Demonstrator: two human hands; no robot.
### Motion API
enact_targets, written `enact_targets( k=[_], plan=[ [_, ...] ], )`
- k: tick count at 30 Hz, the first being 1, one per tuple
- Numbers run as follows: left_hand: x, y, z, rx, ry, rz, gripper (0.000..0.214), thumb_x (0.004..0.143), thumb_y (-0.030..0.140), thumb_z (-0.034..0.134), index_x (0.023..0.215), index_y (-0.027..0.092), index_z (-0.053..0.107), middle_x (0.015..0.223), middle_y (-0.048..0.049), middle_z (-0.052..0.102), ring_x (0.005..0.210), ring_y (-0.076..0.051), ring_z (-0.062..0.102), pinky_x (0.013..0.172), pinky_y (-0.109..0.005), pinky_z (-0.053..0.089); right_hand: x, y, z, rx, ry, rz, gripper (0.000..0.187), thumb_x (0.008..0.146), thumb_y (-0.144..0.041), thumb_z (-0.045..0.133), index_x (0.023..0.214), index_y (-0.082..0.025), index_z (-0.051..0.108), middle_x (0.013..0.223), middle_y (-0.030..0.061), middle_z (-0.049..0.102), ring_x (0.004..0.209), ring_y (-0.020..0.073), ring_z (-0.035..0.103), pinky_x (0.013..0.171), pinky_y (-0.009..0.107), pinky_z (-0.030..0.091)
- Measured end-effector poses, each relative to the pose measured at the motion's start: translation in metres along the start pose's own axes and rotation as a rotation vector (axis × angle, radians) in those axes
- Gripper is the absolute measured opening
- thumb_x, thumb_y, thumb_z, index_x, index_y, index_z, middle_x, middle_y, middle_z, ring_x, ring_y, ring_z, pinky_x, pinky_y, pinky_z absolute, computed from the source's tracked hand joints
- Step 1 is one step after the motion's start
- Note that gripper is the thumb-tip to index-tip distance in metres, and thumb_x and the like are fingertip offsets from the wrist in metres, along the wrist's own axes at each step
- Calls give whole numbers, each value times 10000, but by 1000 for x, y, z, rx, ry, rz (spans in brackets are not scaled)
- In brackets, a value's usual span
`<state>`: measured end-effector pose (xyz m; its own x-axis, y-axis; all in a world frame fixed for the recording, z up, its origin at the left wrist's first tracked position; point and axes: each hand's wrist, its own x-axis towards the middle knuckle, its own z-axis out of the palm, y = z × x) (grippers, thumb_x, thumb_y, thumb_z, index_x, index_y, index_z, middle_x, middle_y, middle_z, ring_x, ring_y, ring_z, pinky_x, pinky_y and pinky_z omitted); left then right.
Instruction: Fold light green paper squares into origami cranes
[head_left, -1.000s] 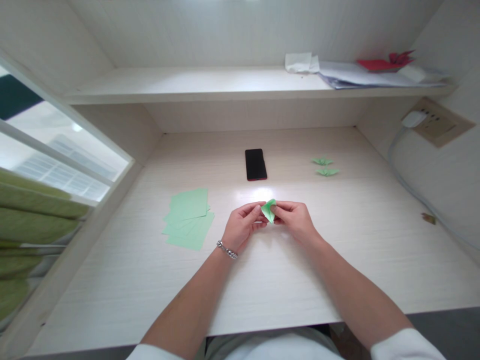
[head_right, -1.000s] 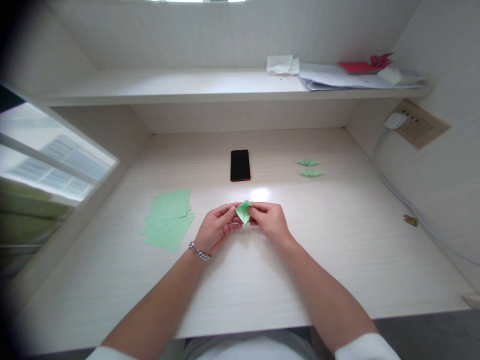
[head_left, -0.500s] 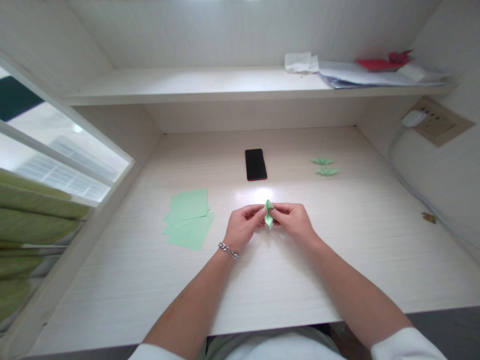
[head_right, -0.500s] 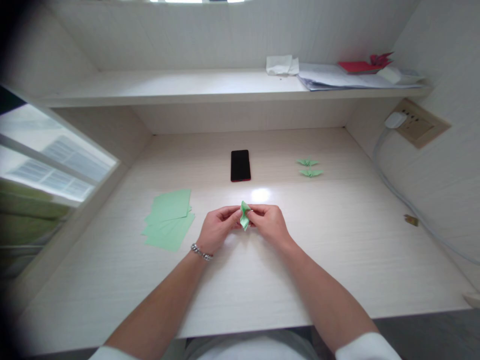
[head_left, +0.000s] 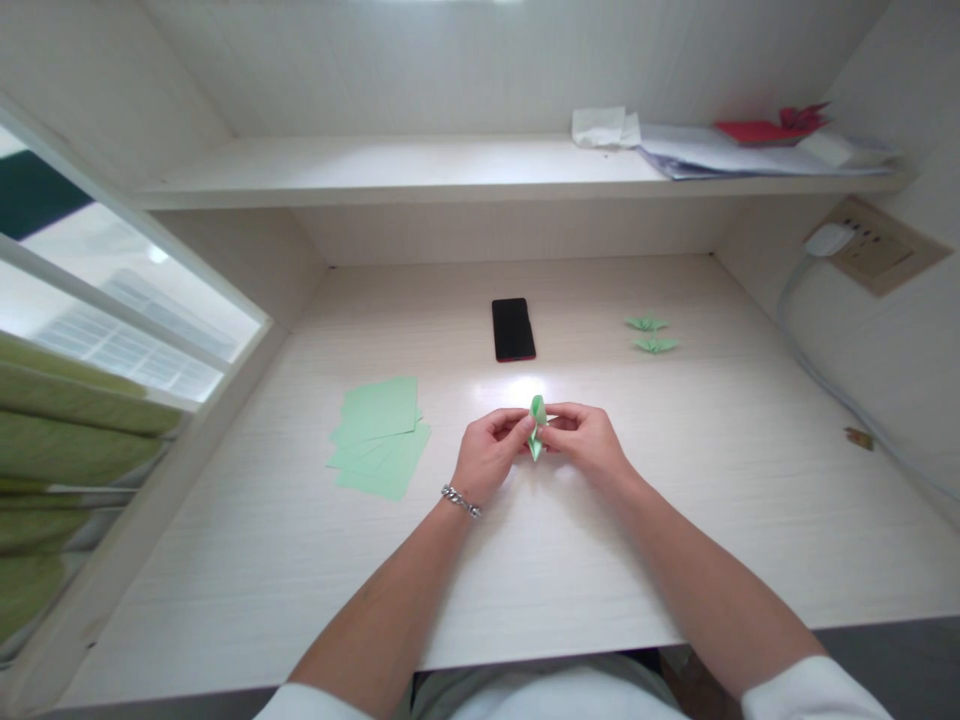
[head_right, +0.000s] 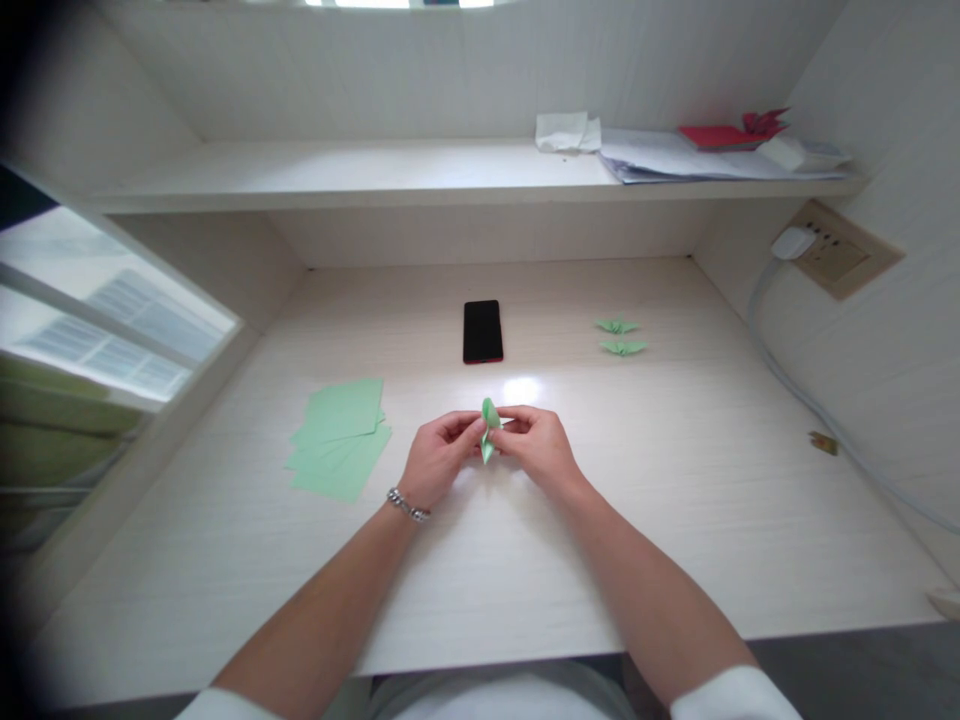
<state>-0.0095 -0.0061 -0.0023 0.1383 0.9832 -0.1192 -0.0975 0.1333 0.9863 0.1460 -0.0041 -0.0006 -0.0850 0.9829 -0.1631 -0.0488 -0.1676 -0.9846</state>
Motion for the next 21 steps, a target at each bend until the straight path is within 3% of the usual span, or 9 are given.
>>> enact_targets(
  k=[6, 21],
  plan=[
    [0, -1, 2, 27, 9, 43, 328, 736, 372, 706, 963, 135, 702, 922, -95, 718, 795, -178, 668, 698, -280, 552, -1, 1, 0, -10, 18, -10, 418, 617, -289, 764, 994, -123, 691, 703, 63, 706, 587, 169, 644, 571, 275, 516],
    [-3, 2, 3, 139, 102, 57, 222, 746, 347, 695, 847, 149, 712, 736, -52, 708, 602, -138, 642, 555, -237, 533, 1, 1, 3, 57, 49, 99, 351, 631, -339, 761, 921, -141, 749, 782, 82, 734, 639, 176, 662, 591, 279, 530]
  ],
)
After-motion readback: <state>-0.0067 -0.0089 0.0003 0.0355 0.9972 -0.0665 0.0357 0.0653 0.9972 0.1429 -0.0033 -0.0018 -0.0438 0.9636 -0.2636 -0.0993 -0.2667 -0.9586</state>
